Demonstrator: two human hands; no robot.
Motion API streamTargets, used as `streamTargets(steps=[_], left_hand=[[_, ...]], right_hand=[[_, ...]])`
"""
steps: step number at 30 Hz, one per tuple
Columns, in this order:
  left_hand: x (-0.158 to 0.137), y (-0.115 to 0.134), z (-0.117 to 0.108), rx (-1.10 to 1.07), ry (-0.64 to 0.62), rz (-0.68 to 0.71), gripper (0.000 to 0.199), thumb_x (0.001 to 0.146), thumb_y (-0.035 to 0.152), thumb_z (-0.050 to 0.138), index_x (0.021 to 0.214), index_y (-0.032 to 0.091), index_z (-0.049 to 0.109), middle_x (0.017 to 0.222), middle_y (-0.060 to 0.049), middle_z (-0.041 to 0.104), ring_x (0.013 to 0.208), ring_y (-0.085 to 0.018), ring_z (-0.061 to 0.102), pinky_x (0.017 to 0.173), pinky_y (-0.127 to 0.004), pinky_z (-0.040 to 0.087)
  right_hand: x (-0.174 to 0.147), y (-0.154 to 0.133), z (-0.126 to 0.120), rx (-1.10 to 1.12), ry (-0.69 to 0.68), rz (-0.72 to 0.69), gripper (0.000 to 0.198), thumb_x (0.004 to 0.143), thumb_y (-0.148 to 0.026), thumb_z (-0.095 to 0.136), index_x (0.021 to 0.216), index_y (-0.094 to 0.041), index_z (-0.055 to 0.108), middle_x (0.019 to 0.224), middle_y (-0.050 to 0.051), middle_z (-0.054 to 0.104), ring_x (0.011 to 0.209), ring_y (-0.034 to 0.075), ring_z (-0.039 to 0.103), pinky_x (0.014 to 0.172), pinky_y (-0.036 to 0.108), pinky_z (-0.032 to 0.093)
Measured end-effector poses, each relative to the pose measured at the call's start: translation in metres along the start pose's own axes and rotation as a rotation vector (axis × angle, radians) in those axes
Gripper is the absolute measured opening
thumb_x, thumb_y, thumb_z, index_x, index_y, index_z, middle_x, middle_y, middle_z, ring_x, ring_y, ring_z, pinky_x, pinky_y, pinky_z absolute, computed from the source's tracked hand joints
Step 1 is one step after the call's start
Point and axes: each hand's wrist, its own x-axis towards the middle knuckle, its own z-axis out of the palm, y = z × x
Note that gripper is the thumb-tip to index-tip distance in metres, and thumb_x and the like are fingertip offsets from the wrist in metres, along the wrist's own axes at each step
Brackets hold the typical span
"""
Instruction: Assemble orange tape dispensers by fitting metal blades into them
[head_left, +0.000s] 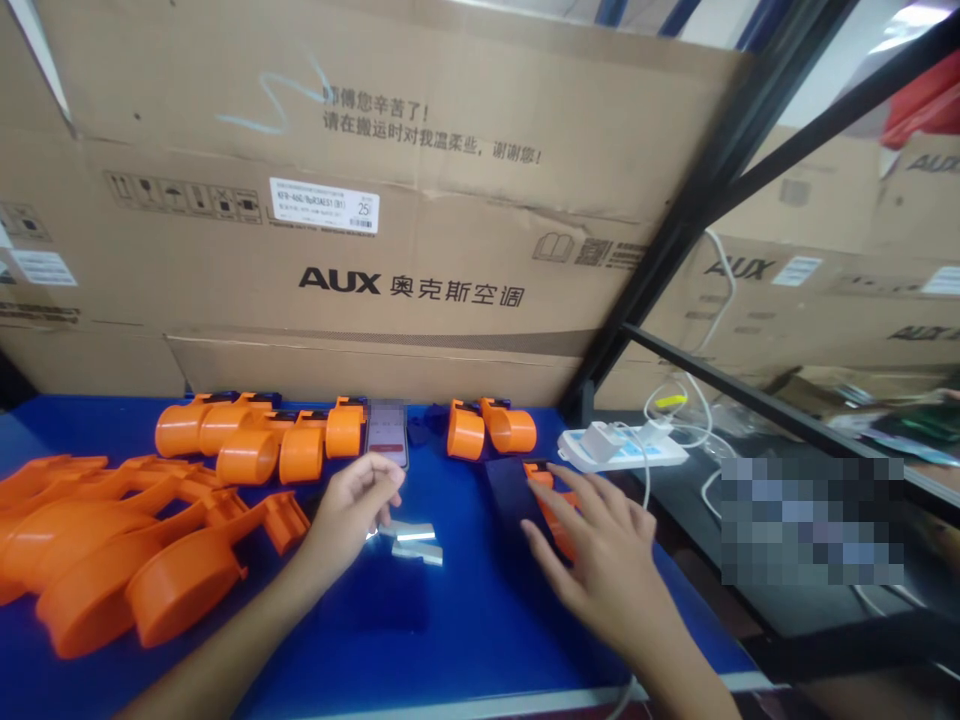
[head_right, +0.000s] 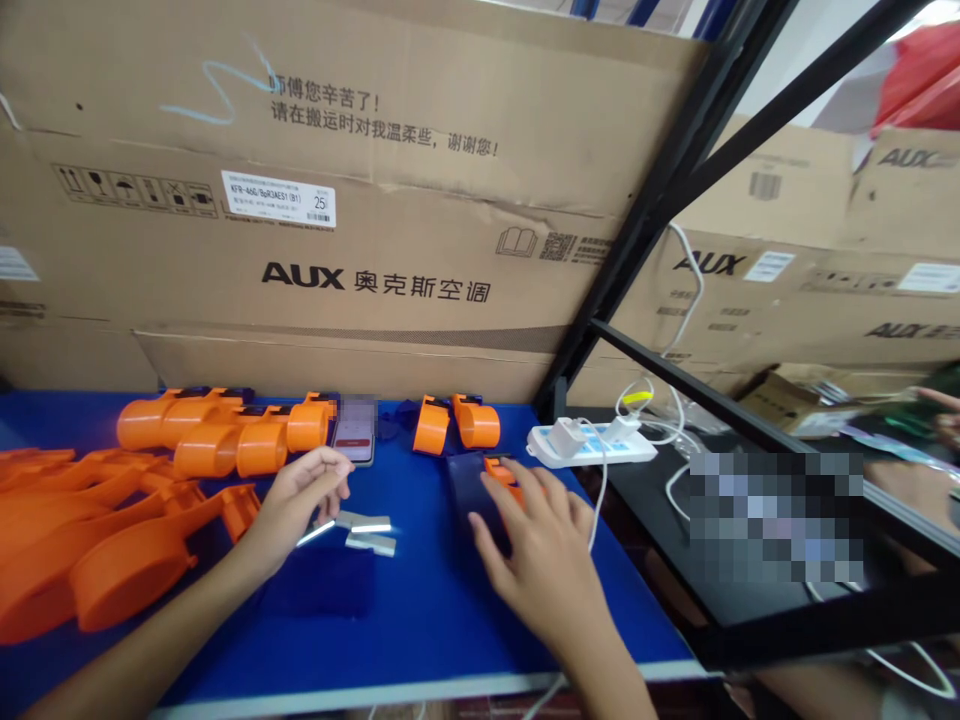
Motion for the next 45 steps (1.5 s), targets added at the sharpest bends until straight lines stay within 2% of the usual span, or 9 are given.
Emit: streamTargets(steps=[6, 14, 18, 21, 24, 29, 33, 39, 45], left_hand=[[0.001, -0.009, 0.001, 0.085, -0.061, -0.061, 0.032, 0.089, 0.050, 0.068, 0.097, 0.020, 0.066, 0.076, 0.000, 0.065, 0.055, -0.011, 0.058, 0.046, -0.020, 0.039], [0.002, -0.007, 0.002, 0.021, -0.043, -0.051, 0.031, 0.089, 0.049, 0.068, 0.094, 0.019, 0.066, 0.073, 0.001, 0.064, 0.051, -0.011, 0.056, 0.044, -0.021, 0.037], [0.001, -0.003, 0.003, 0.031, -0.034, -0.024, 0.029, 0.090, 0.048, 0.067, 0.092, 0.020, 0.066, 0.073, 0.000, 0.064, 0.052, -0.011, 0.055, 0.047, -0.022, 0.038], [-0.005, 0.002, 0.002, 0.089, 0.004, 0.095, 0.026, 0.092, 0.046, 0.065, 0.088, 0.021, 0.066, 0.071, 0.001, 0.062, 0.055, -0.012, 0.054, 0.051, -0.024, 0.040], [-0.016, 0.009, -0.002, 0.245, 0.038, 0.351, 0.022, 0.094, 0.038, 0.062, 0.081, 0.022, 0.066, 0.068, 0.000, 0.060, 0.059, -0.015, 0.055, 0.058, -0.028, 0.043], [-0.032, 0.010, -0.006, 0.666, -0.059, 0.762, 0.017, 0.086, 0.025, 0.068, 0.070, 0.026, 0.071, 0.061, -0.004, 0.062, 0.060, -0.020, 0.055, 0.067, -0.036, 0.045], [-0.037, -0.002, -0.005, 0.840, -0.194, 0.793, 0.016, 0.083, 0.027, 0.067, 0.069, 0.029, 0.073, 0.058, -0.005, 0.062, 0.058, -0.022, 0.055, 0.064, -0.038, 0.045], [-0.040, -0.014, 0.003, 0.913, -0.491, 0.899, 0.027, 0.080, 0.032, 0.070, 0.055, 0.030, 0.062, 0.050, -0.002, 0.050, 0.047, -0.020, 0.048, 0.052, -0.037, 0.042], [-0.041, -0.019, 0.007, 0.914, -0.471, 0.970, 0.028, 0.083, 0.033, 0.067, 0.056, 0.030, 0.061, 0.049, -0.001, 0.048, 0.044, -0.019, 0.049, 0.046, -0.036, 0.040]], right_hand=[[-0.001, -0.023, 0.009, -0.040, -0.211, -0.151, 0.023, 0.090, -0.031, 0.062, 0.104, -0.023, 0.078, 0.150, 0.015, 0.056, 0.139, 0.043, 0.044, 0.106, 0.068, 0.035], [0.002, -0.034, 0.005, 0.002, -0.151, -0.169, 0.022, 0.096, -0.030, 0.058, 0.095, -0.022, 0.078, 0.125, 0.014, 0.071, 0.123, 0.038, 0.058, 0.105, 0.065, 0.035], [0.019, -0.047, -0.008, 0.156, -0.135, -0.167, 0.024, 0.101, -0.032, 0.053, 0.105, -0.023, 0.075, 0.123, 0.012, 0.071, 0.118, 0.035, 0.060, 0.101, 0.059, 0.038], [0.040, -0.063, -0.014, 0.345, -0.281, -0.290, 0.025, 0.103, -0.034, 0.052, 0.115, -0.025, 0.071, 0.118, 0.008, 0.071, 0.110, 0.029, 0.061, 0.096, 0.050, 0.043], [0.061, -0.086, -0.004, 0.503, -0.443, -0.500, 0.024, 0.097, -0.035, 0.061, 0.118, -0.023, 0.068, 0.115, 0.008, 0.068, 0.108, 0.026, 0.059, 0.091, 0.044, 0.047], [0.095, -0.130, 0.048, 0.682, -0.382, -0.645, 0.022, 0.094, -0.027, 0.064, 0.115, -0.021, 0.069, 0.116, 0.009, 0.066, 0.105, 0.026, 0.058, 0.094, 0.043, 0.049], [0.127, -0.159, 0.071, 0.910, -0.334, -0.696, 0.040, 0.099, -0.019, 0.059, 0.137, -0.031, 0.060, 0.124, 0.002, 0.070, 0.117, 0.022, 0.062, 0.110, 0.038, 0.045], [0.157, -0.191, 0.063, 0.894, -0.459, -0.850, 0.052, 0.093, -0.040, 0.071, 0.141, -0.024, 0.059, 0.141, 0.007, 0.066, 0.127, 0.024, 0.063, 0.104, 0.036, 0.051], [0.153, -0.212, 0.068, 0.706, -0.463, -0.992, 0.068, 0.087, -0.022, 0.074, 0.150, -0.027, 0.049, 0.153, 0.004, 0.056, 0.136, 0.023, 0.057, 0.100, 0.033, 0.052]])
